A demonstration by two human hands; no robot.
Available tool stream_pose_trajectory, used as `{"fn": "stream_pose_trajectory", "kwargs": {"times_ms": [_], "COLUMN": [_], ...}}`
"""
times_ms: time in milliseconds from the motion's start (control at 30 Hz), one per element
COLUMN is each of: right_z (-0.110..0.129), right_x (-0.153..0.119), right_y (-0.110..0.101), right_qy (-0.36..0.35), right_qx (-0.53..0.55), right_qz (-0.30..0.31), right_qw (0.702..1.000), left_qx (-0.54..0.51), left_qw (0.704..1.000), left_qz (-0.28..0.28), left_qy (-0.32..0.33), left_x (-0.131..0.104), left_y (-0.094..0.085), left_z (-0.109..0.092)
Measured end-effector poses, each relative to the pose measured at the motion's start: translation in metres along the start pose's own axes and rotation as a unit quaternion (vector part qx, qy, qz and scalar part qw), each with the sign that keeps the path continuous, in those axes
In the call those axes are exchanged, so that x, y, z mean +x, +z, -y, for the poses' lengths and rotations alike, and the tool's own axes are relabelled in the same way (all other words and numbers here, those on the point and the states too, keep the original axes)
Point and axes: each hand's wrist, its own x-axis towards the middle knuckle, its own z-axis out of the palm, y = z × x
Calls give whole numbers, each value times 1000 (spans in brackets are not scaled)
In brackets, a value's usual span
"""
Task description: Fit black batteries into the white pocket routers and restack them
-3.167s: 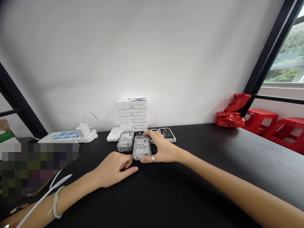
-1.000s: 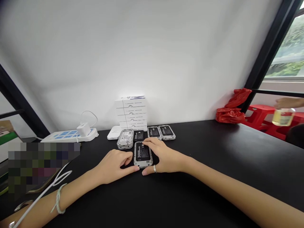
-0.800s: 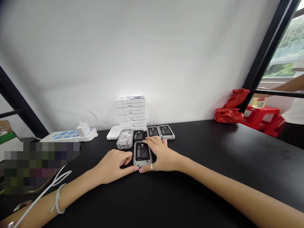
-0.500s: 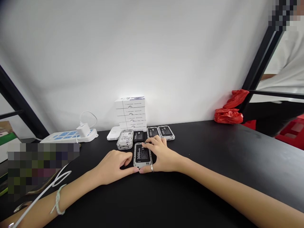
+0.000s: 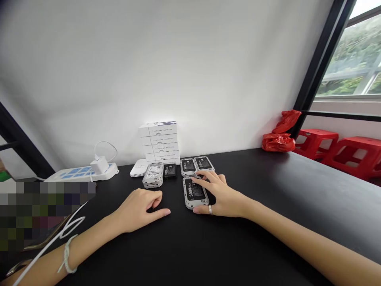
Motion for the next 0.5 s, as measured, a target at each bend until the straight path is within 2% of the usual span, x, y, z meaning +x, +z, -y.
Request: {"fn": "stream_pose_trajectory", "kwargs": {"times_ms": [133,333,500], "right_z": [3,2,5], "right_x": [1,3,10], "right_y": [-2,3,-3], "right_qy": [14,31,-38], "right_qx": [10,14,4], "right_qz": [10,-8,-81], "right_qw": [1000,999,996], "left_qx": [2,-2,-6], "left_qw": [1000,1000,999], "left_qz": [0,-5,-18], "left_qy": [1,8,39], "left_x": [0,0,0], "left_y": [0,0,2], "left_z": [-1,-1,1]}}
